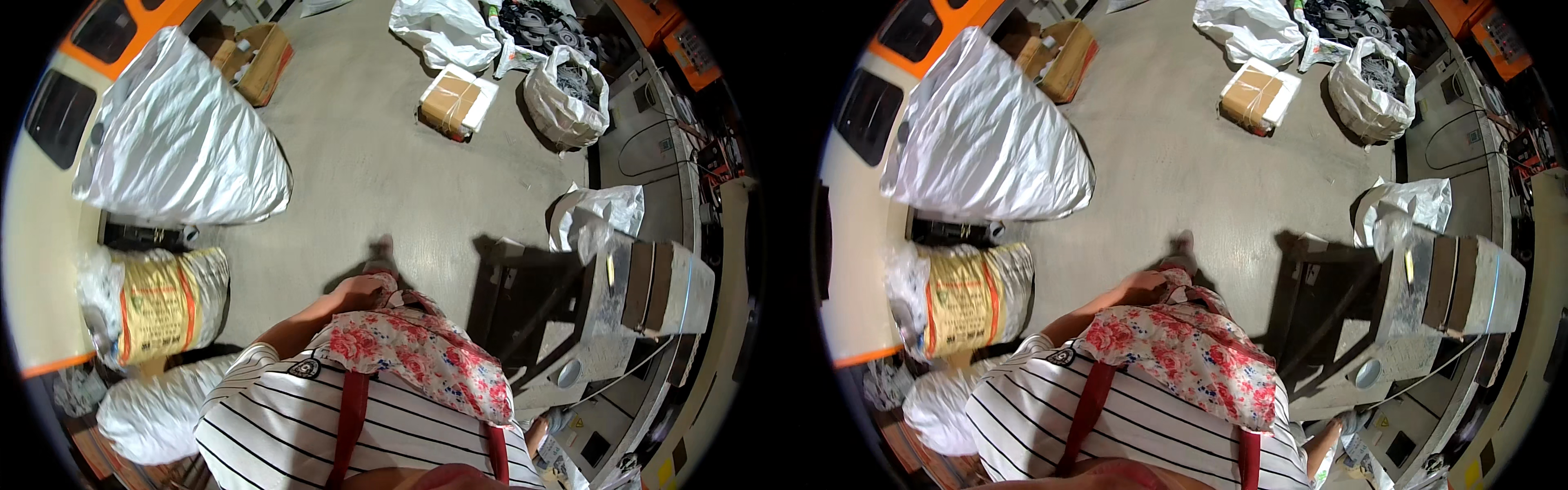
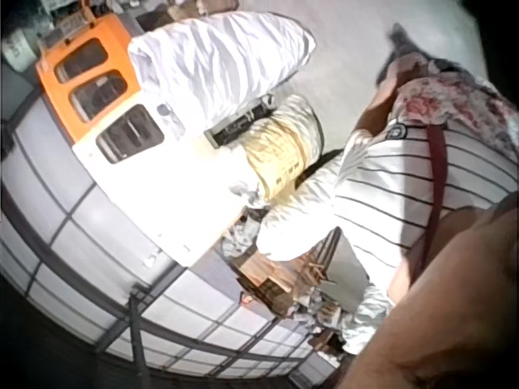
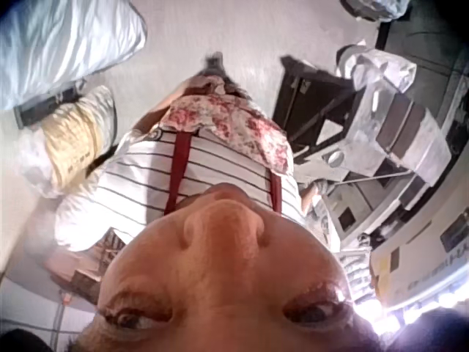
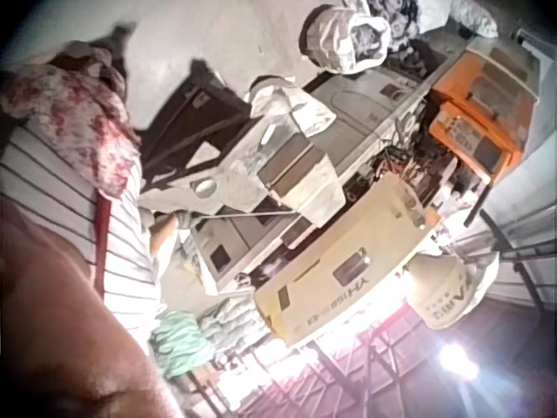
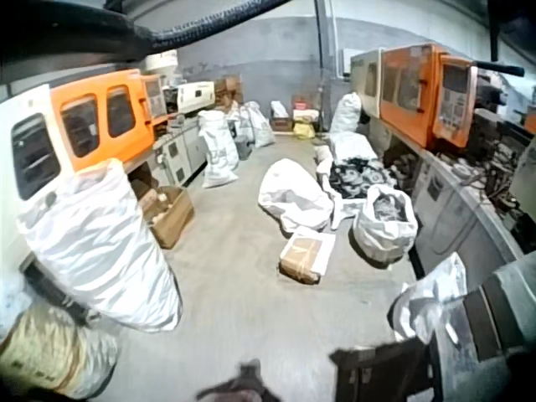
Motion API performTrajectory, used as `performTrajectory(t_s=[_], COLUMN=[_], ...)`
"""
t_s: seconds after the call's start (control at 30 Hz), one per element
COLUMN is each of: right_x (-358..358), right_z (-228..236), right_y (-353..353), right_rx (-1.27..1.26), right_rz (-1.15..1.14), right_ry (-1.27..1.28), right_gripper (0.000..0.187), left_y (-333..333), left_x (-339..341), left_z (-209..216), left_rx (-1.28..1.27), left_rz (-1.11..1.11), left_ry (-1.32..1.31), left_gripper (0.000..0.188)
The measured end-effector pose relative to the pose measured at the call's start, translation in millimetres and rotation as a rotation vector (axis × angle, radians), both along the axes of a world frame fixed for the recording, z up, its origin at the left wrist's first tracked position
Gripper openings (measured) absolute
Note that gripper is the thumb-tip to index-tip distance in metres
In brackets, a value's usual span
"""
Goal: The person walks through a cluttered workshop and retrieves white ceramic mugs from a large sack. They spray the mugs with a cleaning solution and wipe them with a cloth, handling them one by one. The person then stacks the cleaned mugs on a metal table.
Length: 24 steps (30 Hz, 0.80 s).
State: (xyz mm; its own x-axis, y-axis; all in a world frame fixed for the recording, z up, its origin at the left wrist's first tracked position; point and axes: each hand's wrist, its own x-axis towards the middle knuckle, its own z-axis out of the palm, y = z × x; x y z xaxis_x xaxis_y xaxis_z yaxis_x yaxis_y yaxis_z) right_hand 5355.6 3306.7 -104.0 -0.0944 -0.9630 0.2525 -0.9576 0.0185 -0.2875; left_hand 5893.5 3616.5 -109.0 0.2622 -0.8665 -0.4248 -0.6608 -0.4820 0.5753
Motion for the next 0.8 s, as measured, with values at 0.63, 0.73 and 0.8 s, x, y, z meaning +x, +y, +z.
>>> performTrajectory(t_s=[0.63, 0.73, 0.8], right_x=[480.5, 528.6, 536.3], right_z=[-118.6, -128.7, -132.2], right_y=[-127.6, -218.6, -260.6], right_rx=[1.108, 0.717, 0.754], right_rz=[0.264, 0.434, 0.361], right_ry=[-0.026, 0.027, -0.048], right_gripper=[0.03, 0.022, 0.026], left_y=[-303.0, -332.3, -360.9], left_x=[314.6, 340.6, 355.7], left_z=[-28.1, -37.6, -46.9], left_rx=[0.044, 0.172, 0.269], left_rz=[0.039, 0.097, 0.141], left_ry=[0.113, 0.213, 0.272], left_gripper=[0.02, 0.025, 0.028])
